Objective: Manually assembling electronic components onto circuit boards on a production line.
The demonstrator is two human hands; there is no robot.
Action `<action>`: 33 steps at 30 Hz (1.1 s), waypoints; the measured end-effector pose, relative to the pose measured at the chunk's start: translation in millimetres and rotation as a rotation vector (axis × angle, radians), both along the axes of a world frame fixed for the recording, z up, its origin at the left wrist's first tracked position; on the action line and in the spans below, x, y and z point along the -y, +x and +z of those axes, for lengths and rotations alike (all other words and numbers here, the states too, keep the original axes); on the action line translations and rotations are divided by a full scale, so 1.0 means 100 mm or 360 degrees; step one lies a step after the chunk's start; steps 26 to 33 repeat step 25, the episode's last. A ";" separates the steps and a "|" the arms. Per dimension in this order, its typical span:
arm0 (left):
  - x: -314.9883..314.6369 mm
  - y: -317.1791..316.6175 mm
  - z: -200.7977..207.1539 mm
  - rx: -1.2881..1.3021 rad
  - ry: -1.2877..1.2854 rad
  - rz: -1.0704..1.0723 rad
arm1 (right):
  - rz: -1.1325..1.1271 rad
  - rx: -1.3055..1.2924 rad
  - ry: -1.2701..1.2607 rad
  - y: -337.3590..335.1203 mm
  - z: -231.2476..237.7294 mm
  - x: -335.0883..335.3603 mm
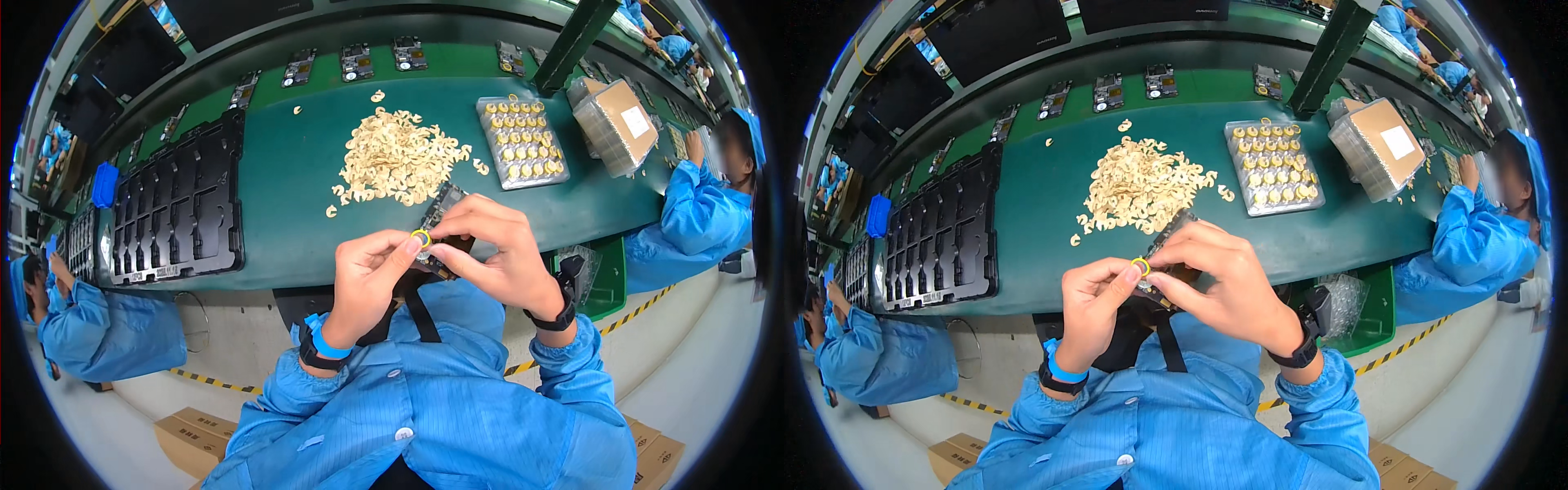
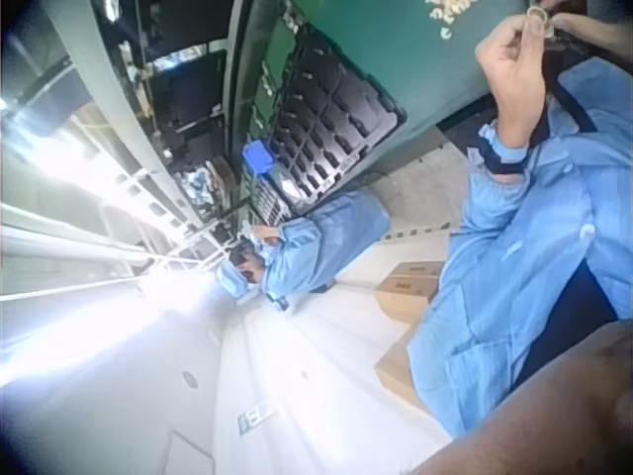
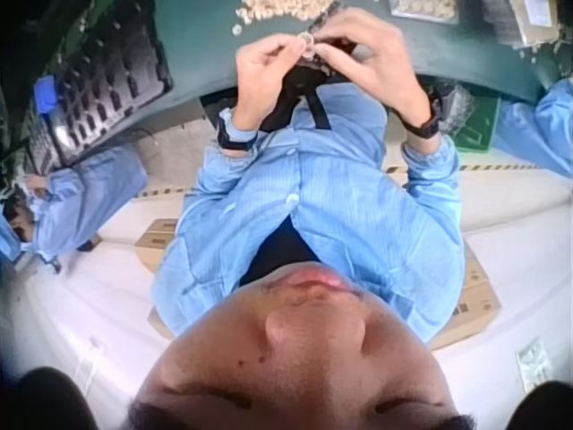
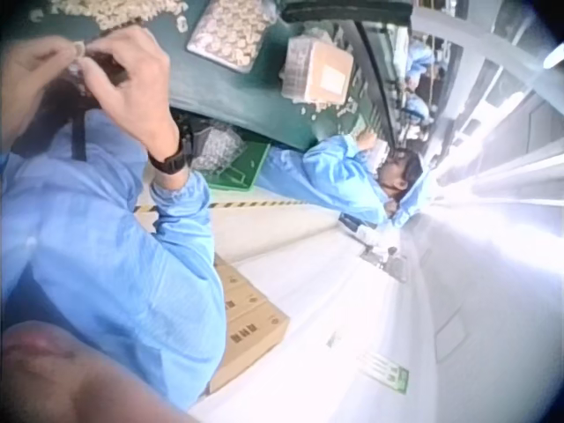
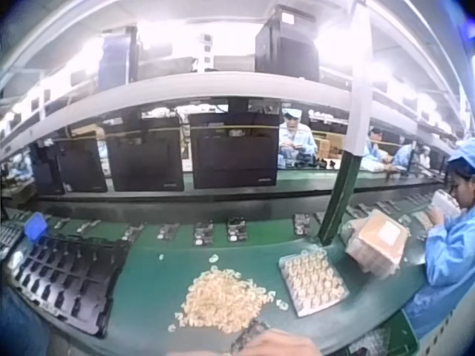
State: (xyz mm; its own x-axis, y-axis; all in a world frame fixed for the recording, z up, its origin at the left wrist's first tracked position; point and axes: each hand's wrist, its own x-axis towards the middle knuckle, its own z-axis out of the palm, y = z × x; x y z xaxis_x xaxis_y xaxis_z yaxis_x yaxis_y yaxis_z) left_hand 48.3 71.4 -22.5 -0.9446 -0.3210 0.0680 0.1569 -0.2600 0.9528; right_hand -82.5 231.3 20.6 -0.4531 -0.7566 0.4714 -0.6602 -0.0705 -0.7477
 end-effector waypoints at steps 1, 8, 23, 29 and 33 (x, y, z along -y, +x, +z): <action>0.00 0.01 0.00 0.0005 0.0005 -0.0002 | -0.0002 0.0005 0.0005 0.01 -0.02 0.01; -0.01 0.02 0.04 -0.0014 -0.0081 0.0061 | -0.0080 0.0302 0.0050 0.09 -0.05 0.05; 0.02 0.06 0.10 -0.0073 -0.0605 0.0232 | -0.0137 0.0294 0.0068 0.19 -0.06 0.16; 0.10 0.08 0.07 -0.0094 -0.0660 0.0183 | -0.0100 0.0327 0.0098 0.18 -0.06 0.18; 0.10 0.08 0.07 -0.0094 -0.0660 0.0183 | -0.0100 0.0327 0.0098 0.18 -0.06 0.18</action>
